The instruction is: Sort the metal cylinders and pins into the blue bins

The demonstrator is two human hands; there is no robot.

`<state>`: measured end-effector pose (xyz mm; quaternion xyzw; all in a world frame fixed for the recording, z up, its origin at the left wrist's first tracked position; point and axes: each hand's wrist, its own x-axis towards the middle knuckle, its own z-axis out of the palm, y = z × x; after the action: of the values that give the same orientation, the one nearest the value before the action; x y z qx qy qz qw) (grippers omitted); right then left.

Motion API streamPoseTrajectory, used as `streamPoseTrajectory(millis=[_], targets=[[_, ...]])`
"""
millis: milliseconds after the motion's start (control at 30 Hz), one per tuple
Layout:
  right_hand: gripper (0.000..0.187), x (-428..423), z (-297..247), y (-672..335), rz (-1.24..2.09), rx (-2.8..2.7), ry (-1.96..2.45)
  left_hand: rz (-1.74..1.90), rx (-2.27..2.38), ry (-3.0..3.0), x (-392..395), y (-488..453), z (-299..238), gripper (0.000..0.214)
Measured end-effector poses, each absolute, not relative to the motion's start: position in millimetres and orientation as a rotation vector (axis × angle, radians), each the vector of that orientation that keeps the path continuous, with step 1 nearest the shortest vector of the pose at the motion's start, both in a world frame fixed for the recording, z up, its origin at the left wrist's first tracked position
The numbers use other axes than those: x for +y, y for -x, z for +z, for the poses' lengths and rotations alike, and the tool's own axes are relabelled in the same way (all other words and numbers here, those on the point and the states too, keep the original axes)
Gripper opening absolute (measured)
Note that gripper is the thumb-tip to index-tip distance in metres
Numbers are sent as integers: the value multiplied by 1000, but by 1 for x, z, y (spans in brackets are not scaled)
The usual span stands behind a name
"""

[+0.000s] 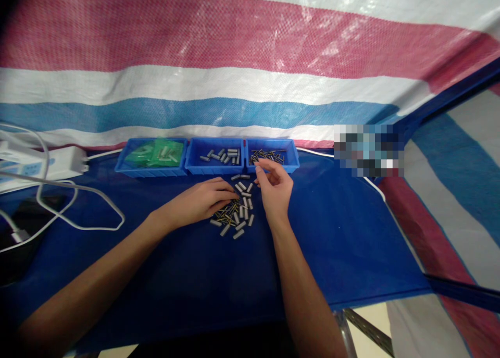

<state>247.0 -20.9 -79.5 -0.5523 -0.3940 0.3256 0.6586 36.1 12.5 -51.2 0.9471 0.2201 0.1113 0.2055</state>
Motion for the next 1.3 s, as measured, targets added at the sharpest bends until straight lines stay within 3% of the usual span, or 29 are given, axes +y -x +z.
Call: streamPoseTrajectory(millis=[467, 933, 1167, 1300], targets=[[23, -22, -74, -242, 794, -873, 1258, 423, 741, -2447, 21, -27, -56, 23], [19, -24, -70, -236, 1025, -1026, 1220, 876, 851, -2077, 20, -28, -38, 12], [21, -27, -70, -236, 1154, -1085, 1178, 940, 938, -1706, 17, -32, -35, 29], [28, -29, -66, -235, 1226, -1144, 1129, 943, 945, -1697, 19, -33, -38, 27]])
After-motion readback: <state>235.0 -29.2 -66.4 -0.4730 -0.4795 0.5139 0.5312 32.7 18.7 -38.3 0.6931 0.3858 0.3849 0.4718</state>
